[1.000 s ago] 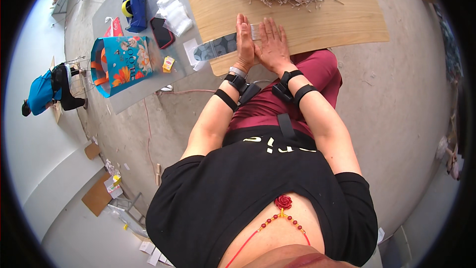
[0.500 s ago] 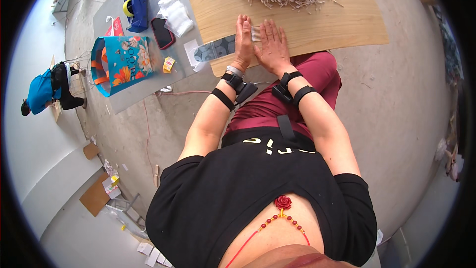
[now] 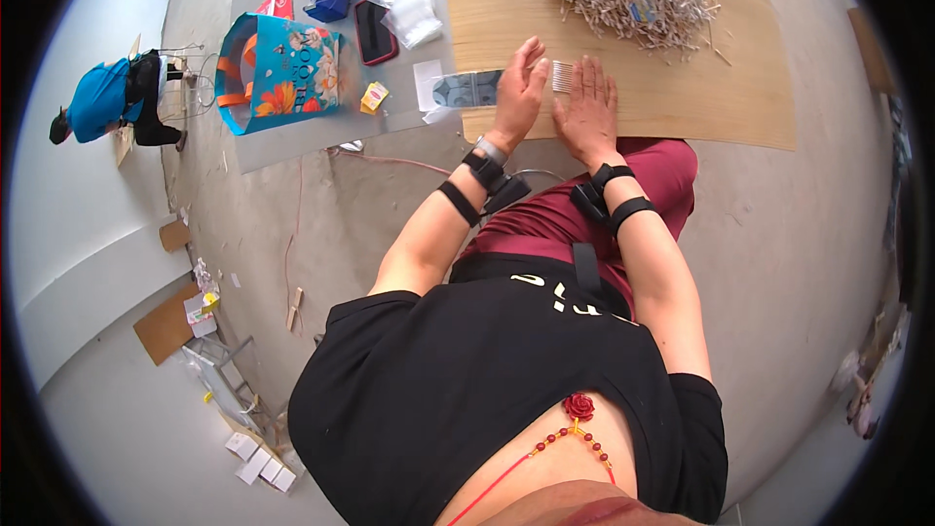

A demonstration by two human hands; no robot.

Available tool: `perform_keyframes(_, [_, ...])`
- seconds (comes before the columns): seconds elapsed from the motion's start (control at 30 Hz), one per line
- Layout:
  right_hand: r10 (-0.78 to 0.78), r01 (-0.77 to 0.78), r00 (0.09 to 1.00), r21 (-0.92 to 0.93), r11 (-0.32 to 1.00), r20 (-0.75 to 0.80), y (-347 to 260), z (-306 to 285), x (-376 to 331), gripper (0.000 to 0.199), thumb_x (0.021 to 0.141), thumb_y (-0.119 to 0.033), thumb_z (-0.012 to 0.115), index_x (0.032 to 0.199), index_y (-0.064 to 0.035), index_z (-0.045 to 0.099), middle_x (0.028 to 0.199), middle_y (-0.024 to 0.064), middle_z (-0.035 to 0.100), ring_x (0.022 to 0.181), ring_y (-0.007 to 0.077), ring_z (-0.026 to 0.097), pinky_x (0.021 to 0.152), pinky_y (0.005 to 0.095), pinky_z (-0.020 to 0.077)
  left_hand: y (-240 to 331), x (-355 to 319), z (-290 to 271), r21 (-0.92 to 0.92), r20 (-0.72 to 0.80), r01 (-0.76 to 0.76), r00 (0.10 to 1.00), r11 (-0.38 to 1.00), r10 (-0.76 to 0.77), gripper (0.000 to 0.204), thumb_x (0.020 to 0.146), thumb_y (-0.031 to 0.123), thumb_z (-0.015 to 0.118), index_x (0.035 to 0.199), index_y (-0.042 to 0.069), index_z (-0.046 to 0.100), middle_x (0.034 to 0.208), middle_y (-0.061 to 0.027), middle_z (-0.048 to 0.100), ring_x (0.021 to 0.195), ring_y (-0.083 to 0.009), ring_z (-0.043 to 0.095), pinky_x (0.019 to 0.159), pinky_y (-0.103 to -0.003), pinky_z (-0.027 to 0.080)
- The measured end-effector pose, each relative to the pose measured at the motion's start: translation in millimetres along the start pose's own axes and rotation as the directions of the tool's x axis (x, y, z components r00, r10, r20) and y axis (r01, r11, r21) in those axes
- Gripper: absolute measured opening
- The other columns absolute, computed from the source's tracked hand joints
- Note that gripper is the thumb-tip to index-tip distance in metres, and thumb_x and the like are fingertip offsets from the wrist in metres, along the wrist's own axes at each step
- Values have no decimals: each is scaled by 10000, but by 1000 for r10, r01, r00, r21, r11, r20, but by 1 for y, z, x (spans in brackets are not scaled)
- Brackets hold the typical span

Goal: The person empties a bag of cotton swabs onto a table and sorts them into rows. They move a phone aside, pick up individual swabs by hand, and align them into a neat row on the table surface.

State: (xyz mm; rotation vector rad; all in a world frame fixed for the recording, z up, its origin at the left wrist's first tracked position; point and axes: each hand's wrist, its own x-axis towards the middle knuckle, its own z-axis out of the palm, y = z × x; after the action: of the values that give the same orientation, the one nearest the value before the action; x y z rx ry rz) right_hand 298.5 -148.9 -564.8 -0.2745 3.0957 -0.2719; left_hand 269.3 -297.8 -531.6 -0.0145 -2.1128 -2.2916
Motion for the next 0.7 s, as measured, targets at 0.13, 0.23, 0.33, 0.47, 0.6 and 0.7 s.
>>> perform_keyframes(0.13, [-14, 14, 998, 2, 1000, -56, 4, 5, -2, 804, 1005, -472, 456, 1633, -43, 195, 1719, 131, 145, 1599, 266, 78, 1278, 494, 60, 22, -7, -67, 468, -263, -128, 924, 874, 276, 253, 1035, 129, 591, 1263, 42, 658, 1189, -78, 690, 1089, -158, 642, 924, -317, 515])
perform_keyframes(0.23, [-27, 28, 997, 11, 1000, -73, 3, 3, -1, 803, 1006, -470, 455, 1631, -40, 195, 1719, 130, 142, 1599, 263, 71, 1278, 493, 62, -16, -3, -156, 742, -403, 0, 799, 670, 447, 248, 945, 115, 668, 1188, 68, 689, 1125, -85, 668, 1086, -222, 612, 928, -372, 480])
perform_keyframes(0.33, [-39, 39, 997, 7, 999, -68, -2, 2, 2, 802, 1007, -472, 452, 1630, -37, 197, 1720, 128, 141, 1600, 262, 61, 1280, 487, 54, -59, -16, -249, 861, -448, 218, 752, 460, 484, 351, 832, 146, 743, 1172, 97, 672, 1187, -101, 616, 1163, -309, 546, 1013, -467, 438])
perform_keyframes(0.47, [-34, 36, 996, 26, 999, -78, 1, 5, 1, 800, 1008, -473, 442, 1631, -37, 193, 1722, 121, 136, 1602, 263, 49, 1283, 478, 36, -73, -24, -299, 861, -500, 397, 770, 317, 395, 471, 774, 247, 835, 1200, 120, 679, 1237, -115, 606, 1203, -319, 525, 1036, -482, 425])
perform_keyframes(0.6, [-36, 38, 996, 24, 999, -84, 1, 6, 1, 801, 1006, -473, 436, 1632, -38, 190, 1723, 118, 135, 1602, 263, 46, 1284, 479, 29, -74, -24, -323, 878, -442, 335, 840, 341, 314, 449, 723, 280, 896, 1103, 107, 731, 1145, -111, 646, 1147, -307, 562, 1013, -444, 451])
perform_keyframes(0.7, [-31, 32, 997, 7, 999, -75, 3, 7, 0, 805, 1002, -470, 436, 1633, -39, 186, 1722, 118, 137, 1602, 265, 44, 1284, 480, 26, -73, -24, -324, 872, -437, 326, 855, 365, 280, 377, 716, 257, 902, 1018, 95, 746, 1078, -104, 665, 1098, -299, 589, 983, -421, 473])
